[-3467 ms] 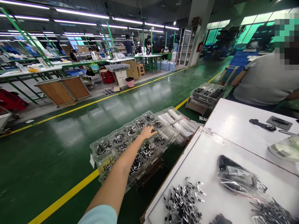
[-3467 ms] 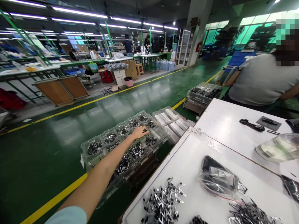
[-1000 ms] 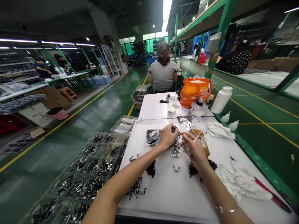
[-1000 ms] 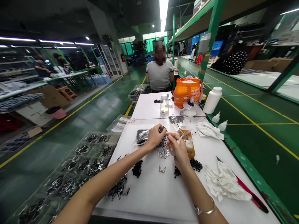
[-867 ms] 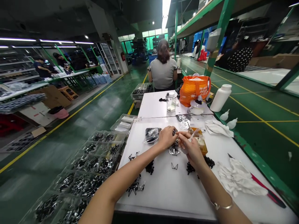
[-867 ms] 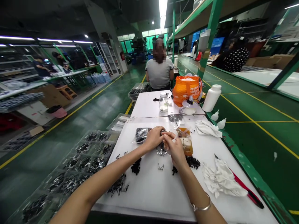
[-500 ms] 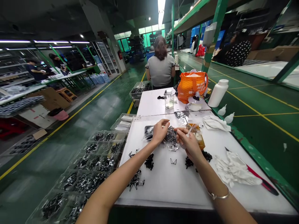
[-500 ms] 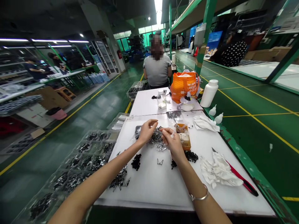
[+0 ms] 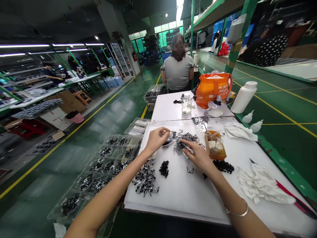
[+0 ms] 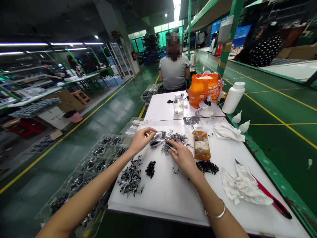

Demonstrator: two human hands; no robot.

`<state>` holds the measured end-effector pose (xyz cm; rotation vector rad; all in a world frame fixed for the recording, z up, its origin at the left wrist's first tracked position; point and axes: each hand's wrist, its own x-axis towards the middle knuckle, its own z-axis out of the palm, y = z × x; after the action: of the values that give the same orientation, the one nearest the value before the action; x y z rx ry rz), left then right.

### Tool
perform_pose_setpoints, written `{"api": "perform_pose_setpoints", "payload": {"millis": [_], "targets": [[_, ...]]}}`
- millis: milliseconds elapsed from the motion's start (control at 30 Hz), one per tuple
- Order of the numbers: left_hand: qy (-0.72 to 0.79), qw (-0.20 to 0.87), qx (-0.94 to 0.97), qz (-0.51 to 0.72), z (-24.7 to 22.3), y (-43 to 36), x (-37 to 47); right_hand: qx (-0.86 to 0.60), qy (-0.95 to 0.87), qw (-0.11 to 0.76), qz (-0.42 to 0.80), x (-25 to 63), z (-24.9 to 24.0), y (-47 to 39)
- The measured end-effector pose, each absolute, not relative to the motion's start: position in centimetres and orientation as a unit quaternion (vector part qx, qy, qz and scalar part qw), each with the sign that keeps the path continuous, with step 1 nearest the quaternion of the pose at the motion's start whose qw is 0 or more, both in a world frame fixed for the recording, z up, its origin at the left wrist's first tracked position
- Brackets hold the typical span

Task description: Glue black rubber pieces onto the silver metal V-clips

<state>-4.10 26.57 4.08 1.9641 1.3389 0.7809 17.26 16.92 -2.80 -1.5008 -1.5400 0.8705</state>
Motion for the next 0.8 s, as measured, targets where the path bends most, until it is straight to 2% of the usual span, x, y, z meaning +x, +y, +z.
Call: {"api": "perform_pose_setpoints", "payload": {"millis": [100,233,500,800], "targets": [[0.509,0.297,0.754,0.291,4.1,26.0,-6.9,-0.614,-0.641,0.344,0.306,16.9,-3.4,16.7],[0.536,0.266,0.731,0.328,3.6,25.9,-11.0,-0.633,-0.652,0.318,0.271,17.1,-4.1,16.9],[0.669,0.187,0.633,0.341,1.7,24.9,-23.5,-0.629,-0.643,0.369,0.234,17.6,-4.0,17.0],[0.828,0.131,0.512,0.19,-3.9,16.3,-36.4,-0.656,-0.612,0.411,0.164,18.0,-3.2,16.0]]}}
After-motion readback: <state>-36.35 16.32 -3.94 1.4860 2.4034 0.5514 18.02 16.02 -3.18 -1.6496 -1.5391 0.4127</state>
